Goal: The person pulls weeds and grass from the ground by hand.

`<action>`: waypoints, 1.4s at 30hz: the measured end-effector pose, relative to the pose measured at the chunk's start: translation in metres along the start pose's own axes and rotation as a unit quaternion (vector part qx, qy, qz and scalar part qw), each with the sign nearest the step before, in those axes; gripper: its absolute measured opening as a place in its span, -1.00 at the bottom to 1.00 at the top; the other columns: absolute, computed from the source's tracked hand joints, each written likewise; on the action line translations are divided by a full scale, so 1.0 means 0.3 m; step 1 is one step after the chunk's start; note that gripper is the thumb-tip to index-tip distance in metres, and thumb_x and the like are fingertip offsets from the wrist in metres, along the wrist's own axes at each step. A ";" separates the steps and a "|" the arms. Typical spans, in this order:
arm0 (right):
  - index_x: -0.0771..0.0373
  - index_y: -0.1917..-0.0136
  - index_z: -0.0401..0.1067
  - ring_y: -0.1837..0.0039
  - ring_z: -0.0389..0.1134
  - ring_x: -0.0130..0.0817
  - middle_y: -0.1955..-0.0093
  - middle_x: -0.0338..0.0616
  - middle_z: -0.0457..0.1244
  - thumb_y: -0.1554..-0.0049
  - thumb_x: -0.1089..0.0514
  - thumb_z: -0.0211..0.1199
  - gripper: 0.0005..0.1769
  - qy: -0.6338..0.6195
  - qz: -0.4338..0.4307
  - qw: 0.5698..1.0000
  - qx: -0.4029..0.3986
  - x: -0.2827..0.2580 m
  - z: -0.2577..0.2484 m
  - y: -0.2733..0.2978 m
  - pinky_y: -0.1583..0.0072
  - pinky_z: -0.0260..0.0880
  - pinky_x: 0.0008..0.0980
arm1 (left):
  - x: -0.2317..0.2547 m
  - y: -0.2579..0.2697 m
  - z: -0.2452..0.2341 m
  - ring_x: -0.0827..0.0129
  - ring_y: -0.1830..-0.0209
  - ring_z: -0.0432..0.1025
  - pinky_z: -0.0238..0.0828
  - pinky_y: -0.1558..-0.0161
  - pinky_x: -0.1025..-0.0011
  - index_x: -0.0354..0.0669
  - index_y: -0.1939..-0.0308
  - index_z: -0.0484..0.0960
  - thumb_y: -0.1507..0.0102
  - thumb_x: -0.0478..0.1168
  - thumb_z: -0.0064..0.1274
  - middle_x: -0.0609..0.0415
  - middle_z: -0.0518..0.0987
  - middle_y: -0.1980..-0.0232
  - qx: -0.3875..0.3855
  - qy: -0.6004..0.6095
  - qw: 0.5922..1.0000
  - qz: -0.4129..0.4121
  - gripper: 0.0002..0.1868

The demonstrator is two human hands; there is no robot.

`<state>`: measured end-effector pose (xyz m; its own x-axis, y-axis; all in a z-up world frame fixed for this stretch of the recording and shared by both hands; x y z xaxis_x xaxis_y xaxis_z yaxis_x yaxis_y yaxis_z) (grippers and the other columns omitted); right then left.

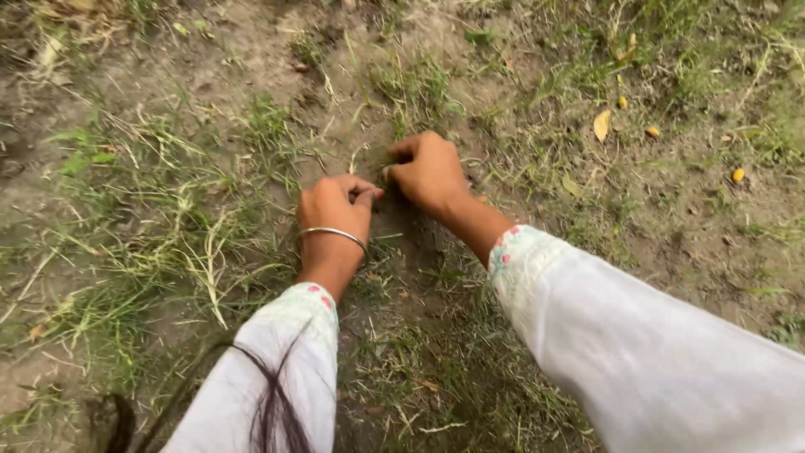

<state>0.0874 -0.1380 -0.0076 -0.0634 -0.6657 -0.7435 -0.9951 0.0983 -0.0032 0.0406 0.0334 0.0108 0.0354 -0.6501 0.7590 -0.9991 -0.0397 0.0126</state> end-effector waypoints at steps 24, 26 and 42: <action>0.10 -0.08 0.62 0.10 0.51 -0.41 0.06 -0.13 0.48 -0.02 0.21 0.39 -0.69 -0.070 0.057 0.990 0.104 -0.017 0.009 0.051 -0.04 0.48 -0.40 | -0.034 0.072 -0.003 0.06 0.05 0.53 0.41 -0.08 0.21 -0.15 0.21 0.79 -0.14 -0.33 0.21 -0.06 0.70 0.14 0.091 0.038 0.987 0.127 -0.85; 0.09 -0.07 0.64 0.08 0.52 -0.41 0.04 -0.12 0.49 -0.06 0.19 0.38 -0.72 -0.062 0.070 0.991 0.097 -0.037 0.001 0.078 -0.06 0.48 -0.40 | -0.017 0.096 -0.020 0.06 0.11 0.54 0.41 -0.06 0.21 -0.16 0.24 0.80 -0.17 -0.28 0.23 -0.07 0.71 0.17 0.093 0.051 0.988 0.115 -0.89; 0.16 -0.03 0.65 0.00 0.55 -0.41 0.02 -0.17 0.49 -0.03 0.32 0.30 -0.71 -0.067 -0.066 0.995 -0.011 -0.076 0.033 0.090 -0.13 0.51 -0.45 | -0.041 0.072 0.057 -0.01 0.16 0.58 0.47 0.03 0.15 -0.08 0.05 0.80 -0.09 -0.29 0.32 -0.12 0.74 0.16 0.060 0.012 0.983 0.171 -0.67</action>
<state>0.0628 -0.1128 0.0025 0.0779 -0.5673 -0.8198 -0.9956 -0.0012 -0.0937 0.0190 0.0276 -0.0093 -0.3044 -0.6233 0.7203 -0.9427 0.0889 -0.3215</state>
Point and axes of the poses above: each hand's wrist, its own y-axis away from the middle knuckle, its own z-axis out of the palm, x = y × z, the point moved 5 cm from there along -y, towards the middle knuckle
